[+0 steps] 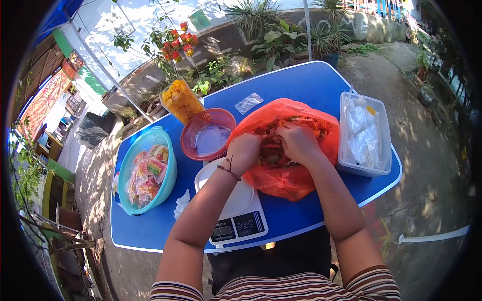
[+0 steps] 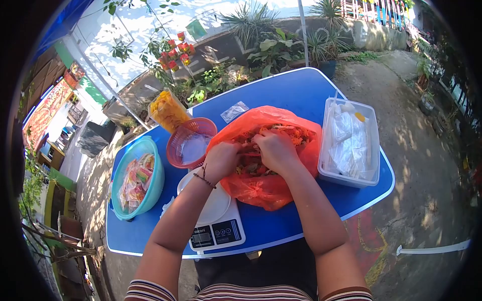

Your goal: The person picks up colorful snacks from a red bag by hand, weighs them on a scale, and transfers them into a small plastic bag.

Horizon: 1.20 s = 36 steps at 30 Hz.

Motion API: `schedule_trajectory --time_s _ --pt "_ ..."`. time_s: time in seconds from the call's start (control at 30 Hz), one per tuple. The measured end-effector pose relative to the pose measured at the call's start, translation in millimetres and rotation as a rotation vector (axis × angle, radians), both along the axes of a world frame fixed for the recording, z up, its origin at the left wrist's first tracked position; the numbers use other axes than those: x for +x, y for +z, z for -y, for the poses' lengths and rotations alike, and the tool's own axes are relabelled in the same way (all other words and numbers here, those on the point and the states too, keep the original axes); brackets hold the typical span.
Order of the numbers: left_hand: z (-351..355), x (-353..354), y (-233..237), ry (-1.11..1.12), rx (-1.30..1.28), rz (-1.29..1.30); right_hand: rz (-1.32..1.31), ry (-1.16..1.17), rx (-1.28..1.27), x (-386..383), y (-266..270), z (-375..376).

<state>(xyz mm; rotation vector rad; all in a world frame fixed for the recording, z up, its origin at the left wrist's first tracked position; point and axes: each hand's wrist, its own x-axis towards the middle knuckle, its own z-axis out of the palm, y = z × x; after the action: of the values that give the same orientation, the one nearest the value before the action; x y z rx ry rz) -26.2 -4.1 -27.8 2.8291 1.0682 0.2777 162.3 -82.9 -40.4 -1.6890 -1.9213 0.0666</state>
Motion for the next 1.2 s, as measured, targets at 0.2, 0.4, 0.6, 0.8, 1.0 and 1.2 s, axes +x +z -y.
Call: schedule_trajectory --time_s 0.2,0.4,0.6,0.8,1.0,1.2 --pt "5.1 -16.1 21.4 0.102 0.077 0.171 0.250 -0.129 0.390 0.0 -0.4 1.5" --pt "10.5 -26.3 30.0 0.017 0.049 0.223 0.145 0.183 -0.197 -29.1 -17.3 -12.5" --pt "7.3 -26.8 29.1 0.155 -0.143 0.446 0.159 -0.023 0.025 -32.5 -25.4 -8.2" --pt "5.6 -28.9 31.5 0.125 -0.266 0.544 0.259 0.075 0.102 -32.5 -37.2 -14.7" --pt "20.0 -38.4 27.4 0.117 -0.513 0.757 0.322 0.072 0.031 -29.0 -17.6 -9.9" --pt "42.2 -75.1 31.7 0.185 -0.524 0.906 0.013 0.056 0.549 -34.4 2.2 3.1"
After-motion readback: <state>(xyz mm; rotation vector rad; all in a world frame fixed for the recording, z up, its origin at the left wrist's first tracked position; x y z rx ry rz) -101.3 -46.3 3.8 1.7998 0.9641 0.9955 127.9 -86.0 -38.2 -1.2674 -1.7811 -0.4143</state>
